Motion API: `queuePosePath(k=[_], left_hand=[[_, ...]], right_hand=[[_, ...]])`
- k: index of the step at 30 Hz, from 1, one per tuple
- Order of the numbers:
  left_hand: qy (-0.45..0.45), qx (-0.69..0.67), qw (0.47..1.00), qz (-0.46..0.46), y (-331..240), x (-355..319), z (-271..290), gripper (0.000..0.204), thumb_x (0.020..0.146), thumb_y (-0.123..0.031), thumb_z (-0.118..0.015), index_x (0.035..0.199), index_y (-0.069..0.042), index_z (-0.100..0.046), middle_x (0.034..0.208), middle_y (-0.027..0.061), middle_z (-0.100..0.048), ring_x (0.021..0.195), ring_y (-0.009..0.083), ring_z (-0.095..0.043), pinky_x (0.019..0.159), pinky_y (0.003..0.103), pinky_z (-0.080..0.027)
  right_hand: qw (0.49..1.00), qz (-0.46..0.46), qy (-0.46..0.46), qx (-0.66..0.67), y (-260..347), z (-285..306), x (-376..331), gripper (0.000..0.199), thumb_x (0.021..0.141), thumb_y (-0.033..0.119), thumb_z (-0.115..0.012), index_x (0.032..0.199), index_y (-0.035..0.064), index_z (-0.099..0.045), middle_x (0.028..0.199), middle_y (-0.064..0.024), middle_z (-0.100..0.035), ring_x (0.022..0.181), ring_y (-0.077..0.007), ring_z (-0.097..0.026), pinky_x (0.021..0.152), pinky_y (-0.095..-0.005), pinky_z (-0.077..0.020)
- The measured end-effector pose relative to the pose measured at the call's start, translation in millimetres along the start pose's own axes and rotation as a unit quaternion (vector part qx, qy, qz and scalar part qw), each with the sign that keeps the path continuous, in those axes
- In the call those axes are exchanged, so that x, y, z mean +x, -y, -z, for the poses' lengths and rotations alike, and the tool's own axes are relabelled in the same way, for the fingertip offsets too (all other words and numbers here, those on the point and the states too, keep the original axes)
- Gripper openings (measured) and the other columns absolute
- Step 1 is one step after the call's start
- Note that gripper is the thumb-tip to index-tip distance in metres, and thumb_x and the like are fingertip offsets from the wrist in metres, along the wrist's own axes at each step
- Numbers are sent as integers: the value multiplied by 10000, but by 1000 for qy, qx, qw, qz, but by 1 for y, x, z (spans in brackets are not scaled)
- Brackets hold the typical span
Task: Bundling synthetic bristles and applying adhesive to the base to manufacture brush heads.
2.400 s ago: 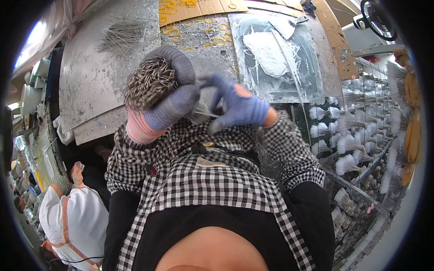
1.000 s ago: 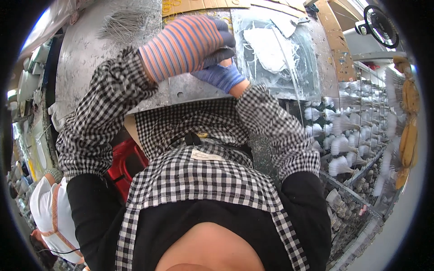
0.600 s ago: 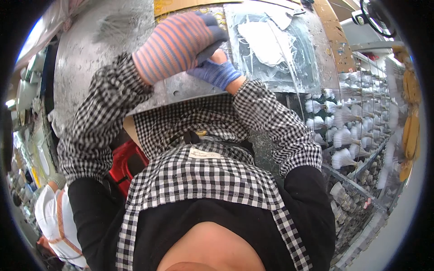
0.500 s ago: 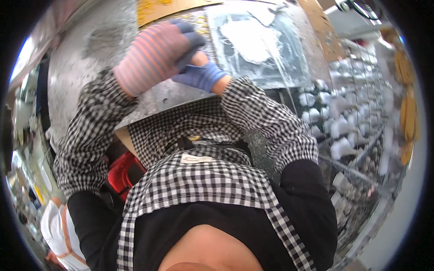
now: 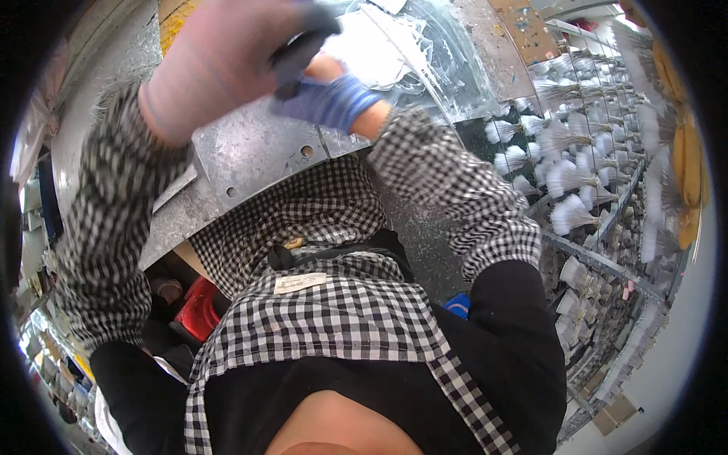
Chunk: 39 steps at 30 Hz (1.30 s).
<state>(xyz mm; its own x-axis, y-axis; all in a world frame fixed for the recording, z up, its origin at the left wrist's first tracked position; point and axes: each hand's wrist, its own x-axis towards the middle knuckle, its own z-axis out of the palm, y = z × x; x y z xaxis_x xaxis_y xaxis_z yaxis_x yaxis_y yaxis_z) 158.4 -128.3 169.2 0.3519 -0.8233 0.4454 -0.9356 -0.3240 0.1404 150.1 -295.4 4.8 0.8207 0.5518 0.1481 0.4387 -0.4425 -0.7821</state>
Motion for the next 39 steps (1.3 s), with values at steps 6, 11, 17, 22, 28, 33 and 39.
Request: queuePosePath(k=[6,11,17,22,28,33,39], left_hand=[[252,34,953,165,4,111,11,201,918,-226,-650,1033,-68,-695,845,85,-703,731,239,-660,732,377,-584],[187,76,975,92,26,107,-26,241,947,-292,-605,1058,-100,-700,846,79,-698,745,236,-666,735,390,-578],[187,63,974,110,24,105,-40,261,976,-310,-573,1080,-104,-696,851,65,-706,775,229,-684,761,386,-587],[322,79,920,211,11,124,-31,259,965,-309,-613,1065,-89,-706,876,48,-736,755,215,-702,751,371,-608],[252,67,961,93,7,111,-27,205,971,-224,-603,1020,-67,-725,818,70,-741,671,230,-705,624,361,-604],[201,-13,972,117,11,107,-32,195,954,-216,-622,1033,-68,-722,797,78,-726,667,238,-699,616,360,-595],[156,93,982,48,18,107,-41,205,955,-237,-619,1034,-80,-723,831,76,-721,713,239,-695,682,367,-589]], right_hand=[[983,-31,-144,-107,10,86,0,189,831,213,-765,929,72,-687,809,-46,-692,775,-149,-673,693,-332,-542],[981,-170,-84,-35,0,85,-2,186,828,228,-760,869,68,-674,741,-33,-680,678,-166,-656,639,-350,-524],[969,-19,-186,-161,-8,79,-10,194,825,235,-751,879,64,-679,748,-44,-676,677,-175,-642,629,-346,-516],[978,-24,-146,-149,-36,75,-13,213,844,268,-713,919,71,-688,832,-60,-688,794,-210,-653,722,-385,-515],[940,110,-128,-296,-35,78,-14,220,857,265,-670,957,70,-689,893,-79,-692,881,-239,-653,802,-413,-504],[974,-2,-140,-178,-25,78,-14,181,853,208,-650,962,68,-687,898,-79,-692,876,-240,-652,791,-411,-508],[982,-33,-102,-154,-26,80,-12,210,840,222,-668,970,58,-685,894,-94,-696,871,-251,-654,787,-424,-510]])
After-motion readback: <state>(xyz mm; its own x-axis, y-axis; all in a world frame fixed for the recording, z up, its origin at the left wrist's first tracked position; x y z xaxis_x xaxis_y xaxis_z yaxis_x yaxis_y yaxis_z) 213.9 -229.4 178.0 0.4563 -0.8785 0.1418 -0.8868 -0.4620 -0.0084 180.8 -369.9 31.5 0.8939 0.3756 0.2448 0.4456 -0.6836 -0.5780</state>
